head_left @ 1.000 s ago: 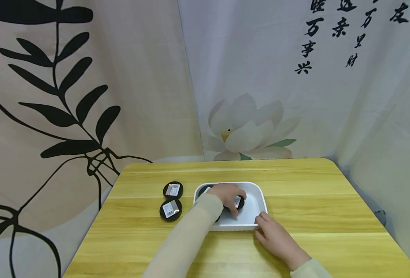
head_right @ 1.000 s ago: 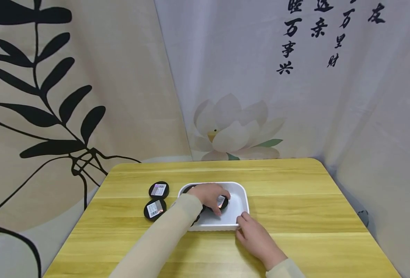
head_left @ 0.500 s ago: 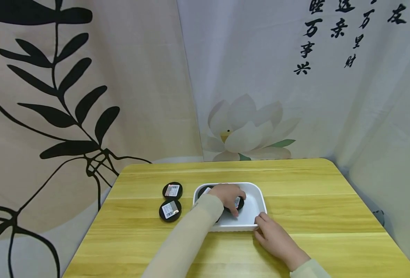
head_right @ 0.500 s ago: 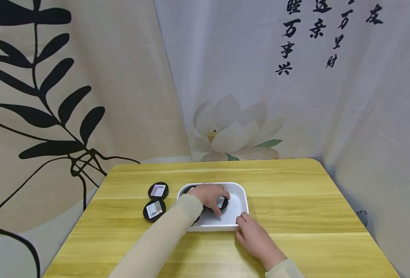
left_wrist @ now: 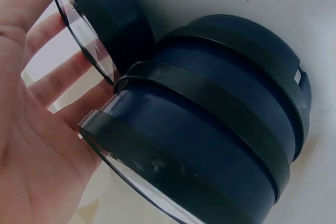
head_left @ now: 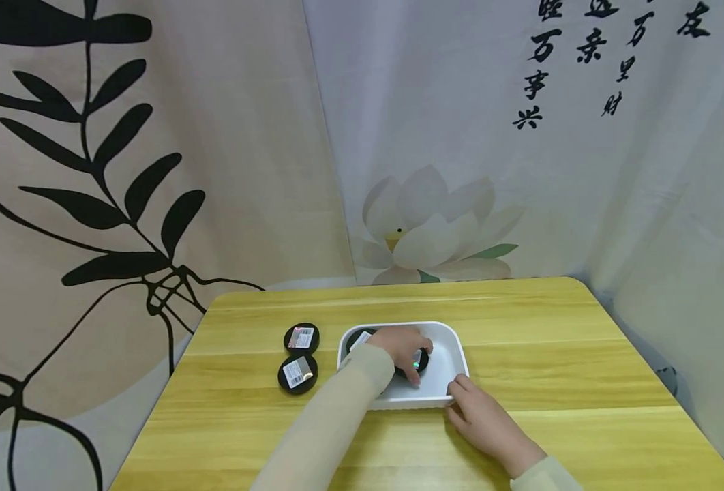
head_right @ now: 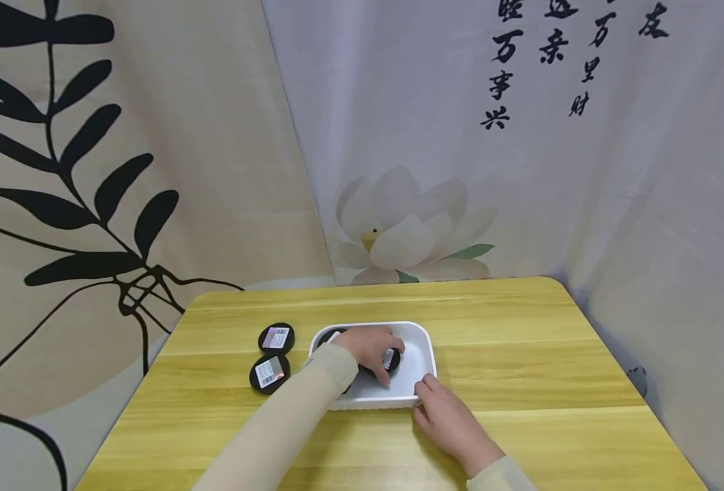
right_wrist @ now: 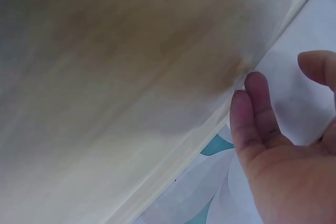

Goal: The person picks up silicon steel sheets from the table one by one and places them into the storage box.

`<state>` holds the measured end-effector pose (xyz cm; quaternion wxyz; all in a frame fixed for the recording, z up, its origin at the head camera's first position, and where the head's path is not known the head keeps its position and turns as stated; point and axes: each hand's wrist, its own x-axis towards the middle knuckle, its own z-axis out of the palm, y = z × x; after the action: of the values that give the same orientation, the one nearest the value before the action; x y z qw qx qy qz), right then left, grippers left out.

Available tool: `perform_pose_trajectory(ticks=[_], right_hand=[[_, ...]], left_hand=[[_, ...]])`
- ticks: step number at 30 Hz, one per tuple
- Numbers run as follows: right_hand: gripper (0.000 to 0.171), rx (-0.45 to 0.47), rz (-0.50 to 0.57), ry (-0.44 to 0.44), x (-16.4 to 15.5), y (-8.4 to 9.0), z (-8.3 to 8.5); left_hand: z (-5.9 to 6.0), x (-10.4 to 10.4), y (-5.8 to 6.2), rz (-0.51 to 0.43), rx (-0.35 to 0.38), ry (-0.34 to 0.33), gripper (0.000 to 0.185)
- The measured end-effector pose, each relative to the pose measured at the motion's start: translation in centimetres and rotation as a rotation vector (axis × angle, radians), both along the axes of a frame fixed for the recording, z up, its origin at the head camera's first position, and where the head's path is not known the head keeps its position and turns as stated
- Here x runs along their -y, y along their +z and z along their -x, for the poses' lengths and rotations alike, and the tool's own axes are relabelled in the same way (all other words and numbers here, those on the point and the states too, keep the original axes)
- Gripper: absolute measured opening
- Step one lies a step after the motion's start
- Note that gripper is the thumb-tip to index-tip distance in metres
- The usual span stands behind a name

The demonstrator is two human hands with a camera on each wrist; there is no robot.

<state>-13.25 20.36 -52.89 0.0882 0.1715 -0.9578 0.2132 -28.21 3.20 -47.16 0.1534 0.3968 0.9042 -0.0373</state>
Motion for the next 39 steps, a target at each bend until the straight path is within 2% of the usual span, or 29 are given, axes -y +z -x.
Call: perform_pose_trajectory(ticks=[6, 11, 15, 19, 29, 39], right_hand=[[0.018, 0.005, -0.010, 0.006, 0.0, -0.2, 0.0], [0.017, 0.011, -0.016, 0.008, 0.1, -0.3, -0.1], [0.017, 0.009, -0.017, 0.009, 0.1, -0.3, -0.1], [0.018, 0.003, -0.014, 0.009, 0.0, -0.3, -0.1], [0.018, 0.007, -0.015, 0.004, 0.0, -0.1, -0.1], [0.018, 0.011, -0.016, 0.006, -0.2, 0.0, -0.1]], left_hand=[[-0.6, -0.1, 0.4, 0.033, -0.052, -0.038, 0.061], [-0.8, -0.1, -0.1, 0.060, -0.079, -0.040, 0.057], [-0.9, -0.2, -0.3, 0.081, -0.100, -0.047, 0.061], [-1.2, -0.2, 0.1, 0.091, -0.124, -0.056, 0.065], [-1.8, 0.0, 0.8, 0.110, -0.129, -0.049, 0.068], [-1.8, -0.2, 0.8, 0.120, -0.157, -0.037, 0.066]])
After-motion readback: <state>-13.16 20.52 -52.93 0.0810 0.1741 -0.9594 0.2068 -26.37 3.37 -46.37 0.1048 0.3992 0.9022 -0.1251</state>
